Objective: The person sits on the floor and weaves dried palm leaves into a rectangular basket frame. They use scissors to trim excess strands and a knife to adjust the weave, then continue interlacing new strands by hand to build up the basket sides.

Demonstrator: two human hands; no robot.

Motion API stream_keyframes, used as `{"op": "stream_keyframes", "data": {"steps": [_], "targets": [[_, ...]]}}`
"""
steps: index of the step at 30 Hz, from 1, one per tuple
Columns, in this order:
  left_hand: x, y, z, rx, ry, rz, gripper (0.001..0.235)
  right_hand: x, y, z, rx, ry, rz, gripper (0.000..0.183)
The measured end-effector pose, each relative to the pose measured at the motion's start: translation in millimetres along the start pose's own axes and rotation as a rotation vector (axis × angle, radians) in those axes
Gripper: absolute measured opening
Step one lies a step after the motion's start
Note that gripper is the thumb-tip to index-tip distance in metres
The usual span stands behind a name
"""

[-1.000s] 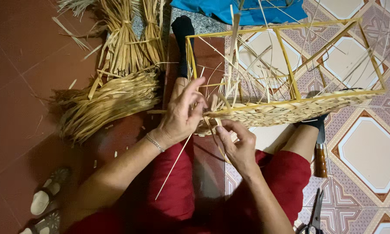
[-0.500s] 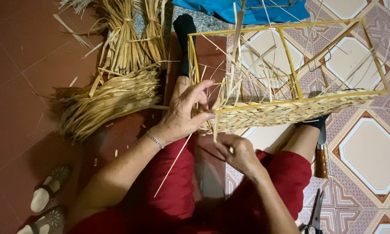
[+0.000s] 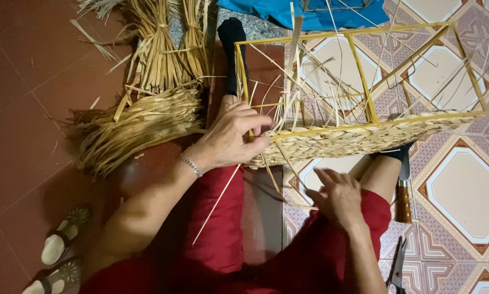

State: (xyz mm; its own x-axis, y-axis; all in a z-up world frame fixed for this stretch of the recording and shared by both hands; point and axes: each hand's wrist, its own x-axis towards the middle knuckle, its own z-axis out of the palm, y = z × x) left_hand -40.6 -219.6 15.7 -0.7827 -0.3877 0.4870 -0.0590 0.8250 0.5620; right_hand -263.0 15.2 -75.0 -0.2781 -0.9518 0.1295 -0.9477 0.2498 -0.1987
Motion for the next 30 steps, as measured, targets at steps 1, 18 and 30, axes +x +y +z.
{"op": "stream_keyframes", "data": {"steps": [1,18,30], "targets": [[3,1,2,0.044,-0.030,-0.018,0.018,2,-11,-6,0.147,0.042,-0.017,0.055],[-11,-14,27,-0.107,0.302,-0.075,0.020,51,-65,-11,0.269,0.525,-0.149,0.022],[-9,-7,11,-0.166,0.162,-0.029,0.011,-11,-8,-49,1.320,-0.147,0.122,0.027]]}}
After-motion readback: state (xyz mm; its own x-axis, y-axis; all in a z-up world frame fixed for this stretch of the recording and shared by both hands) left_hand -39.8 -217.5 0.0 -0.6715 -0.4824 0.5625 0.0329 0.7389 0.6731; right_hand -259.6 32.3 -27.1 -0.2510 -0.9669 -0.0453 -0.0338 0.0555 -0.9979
